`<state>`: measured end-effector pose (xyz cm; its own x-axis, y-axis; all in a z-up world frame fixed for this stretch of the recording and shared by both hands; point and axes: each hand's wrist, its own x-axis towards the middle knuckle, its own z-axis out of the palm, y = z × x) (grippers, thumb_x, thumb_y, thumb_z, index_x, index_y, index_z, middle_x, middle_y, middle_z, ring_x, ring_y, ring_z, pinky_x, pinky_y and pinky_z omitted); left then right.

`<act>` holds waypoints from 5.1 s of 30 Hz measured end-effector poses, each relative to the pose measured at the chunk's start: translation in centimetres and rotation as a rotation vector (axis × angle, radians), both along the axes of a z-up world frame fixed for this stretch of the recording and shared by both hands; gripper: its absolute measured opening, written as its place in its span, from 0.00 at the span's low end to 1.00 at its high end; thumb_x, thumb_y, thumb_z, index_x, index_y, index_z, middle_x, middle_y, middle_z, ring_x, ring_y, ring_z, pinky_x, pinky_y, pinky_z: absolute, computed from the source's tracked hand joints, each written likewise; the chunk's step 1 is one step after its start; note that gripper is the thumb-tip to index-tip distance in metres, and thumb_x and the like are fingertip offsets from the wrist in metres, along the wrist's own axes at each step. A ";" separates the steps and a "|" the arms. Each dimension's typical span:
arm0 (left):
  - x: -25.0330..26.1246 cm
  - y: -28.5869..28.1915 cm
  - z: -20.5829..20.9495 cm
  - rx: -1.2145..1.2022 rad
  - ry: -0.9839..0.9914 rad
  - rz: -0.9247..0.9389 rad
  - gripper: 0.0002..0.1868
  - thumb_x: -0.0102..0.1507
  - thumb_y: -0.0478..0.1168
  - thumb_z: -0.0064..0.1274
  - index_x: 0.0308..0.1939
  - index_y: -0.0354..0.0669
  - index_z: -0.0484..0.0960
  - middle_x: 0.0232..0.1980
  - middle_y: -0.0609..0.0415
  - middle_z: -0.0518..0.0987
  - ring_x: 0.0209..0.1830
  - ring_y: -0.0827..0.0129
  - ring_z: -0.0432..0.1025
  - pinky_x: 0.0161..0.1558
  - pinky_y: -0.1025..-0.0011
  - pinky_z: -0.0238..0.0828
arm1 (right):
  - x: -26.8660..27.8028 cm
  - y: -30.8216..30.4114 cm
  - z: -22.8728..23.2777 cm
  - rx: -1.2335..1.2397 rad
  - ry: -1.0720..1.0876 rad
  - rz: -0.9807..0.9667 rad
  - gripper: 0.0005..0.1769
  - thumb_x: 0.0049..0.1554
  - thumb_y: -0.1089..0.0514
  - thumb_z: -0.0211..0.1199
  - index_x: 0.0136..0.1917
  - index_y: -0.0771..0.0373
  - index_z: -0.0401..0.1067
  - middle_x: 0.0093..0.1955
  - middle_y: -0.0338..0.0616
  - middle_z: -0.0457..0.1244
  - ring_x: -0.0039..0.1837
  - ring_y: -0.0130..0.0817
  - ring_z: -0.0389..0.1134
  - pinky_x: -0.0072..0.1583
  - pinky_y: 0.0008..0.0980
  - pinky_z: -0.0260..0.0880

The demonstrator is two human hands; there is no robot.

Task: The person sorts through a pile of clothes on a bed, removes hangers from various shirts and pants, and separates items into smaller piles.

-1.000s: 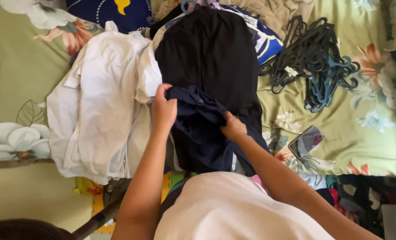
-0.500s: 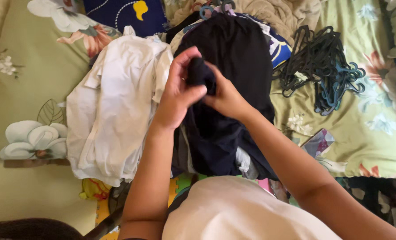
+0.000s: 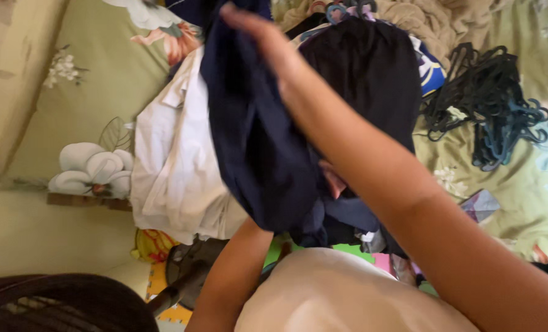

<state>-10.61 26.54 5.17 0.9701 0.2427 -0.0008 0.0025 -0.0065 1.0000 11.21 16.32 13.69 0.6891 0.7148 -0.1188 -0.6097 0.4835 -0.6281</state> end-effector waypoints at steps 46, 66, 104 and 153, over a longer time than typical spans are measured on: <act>17.0 -17.1 -11.9 1.178 -0.187 -0.439 0.15 0.57 0.45 0.60 0.46 0.51 0.82 0.41 0.53 0.81 0.46 0.53 0.75 0.43 0.51 0.71 | -16.4 -26.5 -24.1 -1.188 -0.524 -0.785 0.30 0.54 0.55 0.72 0.60 0.63 0.56 0.44 0.37 0.57 0.43 0.26 0.59 0.44 0.26 0.66; 5.4 -20.8 -2.0 1.017 -0.998 -0.329 0.09 0.60 0.44 0.63 0.30 0.50 0.78 0.29 0.61 0.75 0.41 0.65 0.71 0.63 0.54 0.73 | -7.7 -29.3 -14.5 -2.089 -0.778 -0.575 0.18 0.61 0.41 0.54 0.40 0.49 0.78 0.33 0.52 0.68 0.38 0.58 0.71 0.41 0.56 0.69; 11.2 -18.1 -6.4 -1.070 0.687 -0.431 0.29 0.64 0.55 0.52 0.62 0.41 0.68 0.53 0.44 0.78 0.39 0.59 0.73 0.43 0.61 0.72 | -11.8 -33.5 -13.1 -0.636 0.080 -0.541 0.20 0.62 0.43 0.63 0.35 0.56 0.67 0.30 0.35 0.57 0.30 0.27 0.59 0.34 0.29 0.61; 13.1 -24.3 -12.6 0.395 -0.039 -0.468 0.44 0.58 0.56 0.63 0.73 0.54 0.59 0.65 0.44 0.56 0.59 0.51 0.51 0.56 0.57 0.51 | -12.3 -42.5 -15.5 -1.045 -0.095 -0.801 0.15 0.66 0.47 0.61 0.52 0.61 0.69 0.38 0.37 0.66 0.36 0.27 0.66 0.38 0.30 0.67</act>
